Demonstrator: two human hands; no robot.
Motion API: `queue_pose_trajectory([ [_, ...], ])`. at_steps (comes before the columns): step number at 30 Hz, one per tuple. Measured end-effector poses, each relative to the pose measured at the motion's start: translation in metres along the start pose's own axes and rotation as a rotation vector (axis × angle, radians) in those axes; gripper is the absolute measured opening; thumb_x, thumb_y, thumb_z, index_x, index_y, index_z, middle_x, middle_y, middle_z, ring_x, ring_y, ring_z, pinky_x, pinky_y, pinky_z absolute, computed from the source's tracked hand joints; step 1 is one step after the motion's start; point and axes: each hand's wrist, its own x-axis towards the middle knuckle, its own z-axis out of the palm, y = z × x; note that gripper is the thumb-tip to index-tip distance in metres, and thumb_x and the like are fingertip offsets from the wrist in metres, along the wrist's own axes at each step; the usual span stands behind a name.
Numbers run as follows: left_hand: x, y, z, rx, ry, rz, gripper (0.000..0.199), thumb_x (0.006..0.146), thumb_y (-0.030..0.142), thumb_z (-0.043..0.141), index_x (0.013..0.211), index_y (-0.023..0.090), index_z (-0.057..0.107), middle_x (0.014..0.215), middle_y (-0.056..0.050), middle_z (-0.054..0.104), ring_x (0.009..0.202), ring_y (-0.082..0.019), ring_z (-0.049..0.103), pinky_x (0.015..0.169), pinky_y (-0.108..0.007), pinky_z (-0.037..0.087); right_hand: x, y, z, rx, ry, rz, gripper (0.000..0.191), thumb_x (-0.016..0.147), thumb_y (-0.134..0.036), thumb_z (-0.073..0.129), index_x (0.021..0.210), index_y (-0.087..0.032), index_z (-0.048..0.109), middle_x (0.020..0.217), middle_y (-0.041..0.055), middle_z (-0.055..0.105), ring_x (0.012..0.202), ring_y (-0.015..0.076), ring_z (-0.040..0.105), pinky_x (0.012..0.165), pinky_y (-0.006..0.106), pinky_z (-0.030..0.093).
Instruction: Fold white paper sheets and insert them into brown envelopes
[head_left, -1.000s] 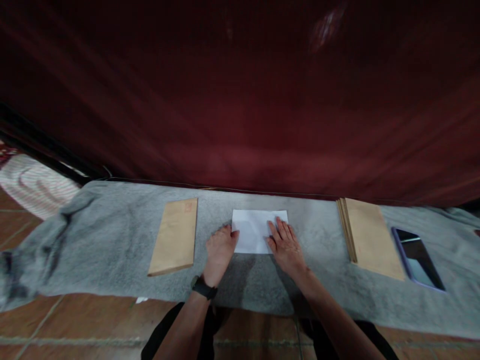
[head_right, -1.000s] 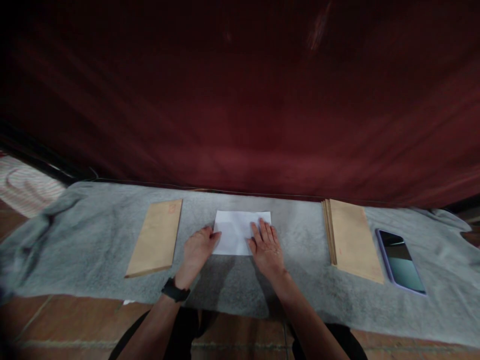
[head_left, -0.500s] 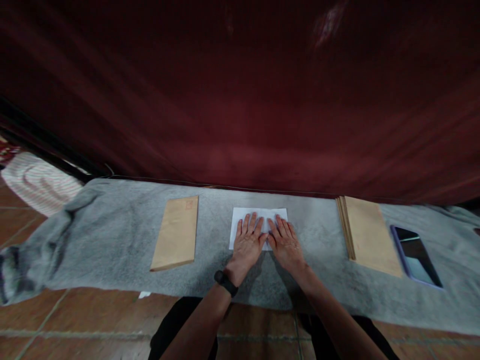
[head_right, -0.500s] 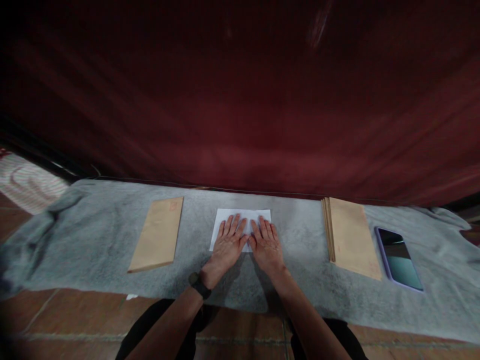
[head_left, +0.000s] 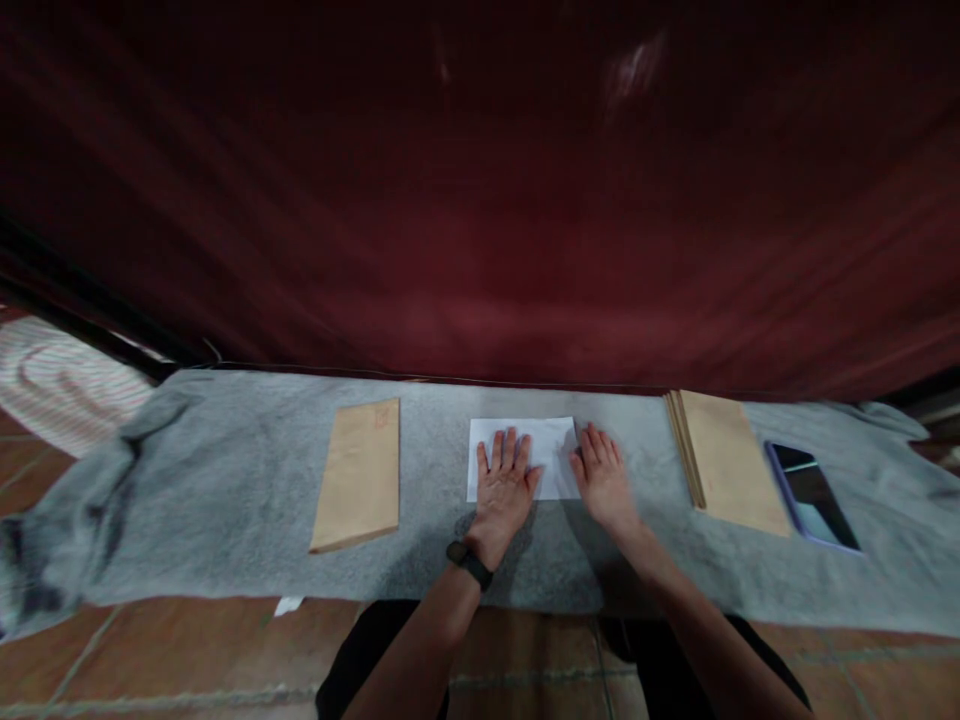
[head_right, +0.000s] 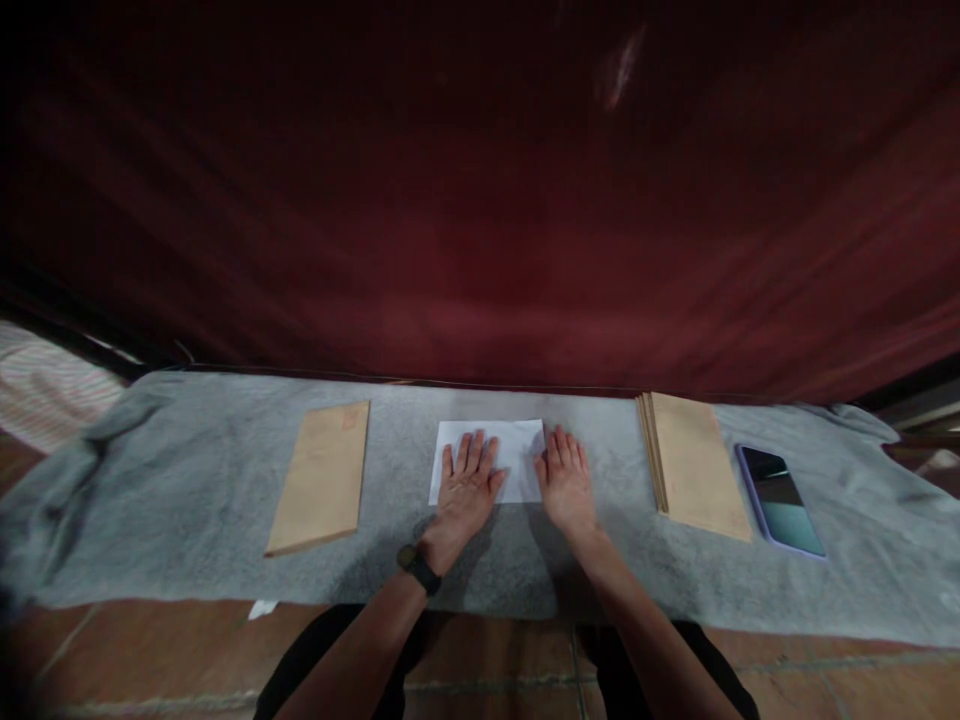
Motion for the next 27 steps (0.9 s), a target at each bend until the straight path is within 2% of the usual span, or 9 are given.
queue_pose_trajectory([
  [2, 0.000, 0.001, -0.002, -0.006, -0.013, -0.002, 0.057, 0.104, 0.044, 0.039, 0.157, 0.024, 0.038, 0.166, -0.009, 0.032, 0.156, -0.031, 0.022, 0.126, -0.062, 0.015, 0.006, -0.013, -0.002, 0.086, -0.011, -0.035, 0.057, 0.108, -0.043, 0.028, 0.155, -0.013, 0.042, 0.162, 0.0152, 0.039, 0.152, 0.0273, 0.031, 0.121, 0.051, 0.033],
  [5, 0.001, 0.000, -0.002, -0.017, -0.045, 0.018, 0.058, 0.102, 0.036, 0.041, 0.157, 0.020, 0.037, 0.166, -0.012, 0.030, 0.156, -0.034, 0.020, 0.126, -0.063, 0.012, 0.019, -0.049, 0.006, 0.236, -0.091, -0.134, 0.056, 0.109, -0.041, 0.025, 0.155, -0.016, 0.042, 0.160, 0.0114, 0.043, 0.151, 0.0208, 0.034, 0.122, 0.045, 0.037],
  [7, 0.002, -0.001, 0.000, -0.037, -0.073, 0.037, 0.059, 0.099, 0.027, 0.042, 0.158, 0.020, 0.036, 0.166, -0.012, 0.031, 0.156, -0.033, 0.019, 0.126, -0.062, 0.012, 0.028, -0.073, 0.017, 0.277, -0.141, -0.189, 0.054, 0.109, -0.037, 0.023, 0.154, -0.016, 0.044, 0.156, 0.0110, 0.048, 0.150, 0.0201, 0.037, 0.122, 0.046, 0.037],
  [9, 0.003, -0.003, 0.002, -0.060, -0.086, 0.040, 0.062, 0.097, 0.021, 0.041, 0.159, 0.023, 0.035, 0.166, -0.010, 0.032, 0.156, -0.031, 0.018, 0.126, -0.061, 0.013, 0.035, -0.089, 0.028, 0.259, -0.153, -0.181, 0.054, 0.109, -0.034, 0.023, 0.152, -0.013, 0.047, 0.153, 0.0133, 0.051, 0.148, 0.0209, 0.040, 0.123, 0.048, 0.036],
  [11, 0.003, -0.004, 0.003, -0.073, -0.086, 0.042, 0.063, 0.097, 0.019, 0.038, 0.159, 0.024, 0.033, 0.166, -0.009, 0.032, 0.157, -0.030, 0.017, 0.126, -0.060, 0.013, 0.039, -0.094, 0.034, 0.242, -0.146, -0.159, 0.054, 0.109, -0.033, 0.023, 0.150, -0.012, 0.050, 0.153, 0.0139, 0.052, 0.147, 0.0204, 0.042, 0.123, 0.046, 0.035],
  [16, 0.003, -0.002, 0.004, -0.054, -0.085, 0.045, 0.063, 0.098, 0.019, 0.039, 0.160, 0.019, 0.031, 0.166, -0.011, 0.031, 0.156, -0.033, 0.017, 0.127, -0.061, 0.011, 0.038, -0.081, 0.033, 0.204, -0.134, -0.144, 0.055, 0.109, -0.034, 0.021, 0.149, -0.011, 0.051, 0.153, 0.0136, 0.052, 0.147, 0.0205, 0.042, 0.121, 0.045, 0.036],
  [21, 0.003, -0.002, 0.004, -0.019, -0.059, 0.013, 0.060, 0.100, 0.023, 0.036, 0.159, 0.018, 0.032, 0.166, -0.011, 0.030, 0.157, -0.030, 0.018, 0.127, -0.059, 0.014, 0.034, -0.064, 0.028, 0.079, -0.145, -0.176, 0.052, 0.109, -0.034, 0.026, 0.153, -0.016, 0.046, 0.156, 0.0116, 0.048, 0.148, 0.0219, 0.039, 0.121, 0.047, 0.034],
  [27, 0.002, -0.013, 0.000, -0.007, -0.034, -0.024, 0.057, 0.104, 0.038, 0.035, 0.159, 0.020, 0.034, 0.166, -0.008, 0.030, 0.156, -0.026, 0.022, 0.128, -0.053, 0.017, 0.027, -0.029, 0.019, -0.075, -0.122, -0.164, 0.053, 0.108, -0.037, 0.031, 0.154, -0.015, 0.043, 0.160, 0.0142, 0.041, 0.150, 0.0251, 0.036, 0.121, 0.049, 0.029],
])
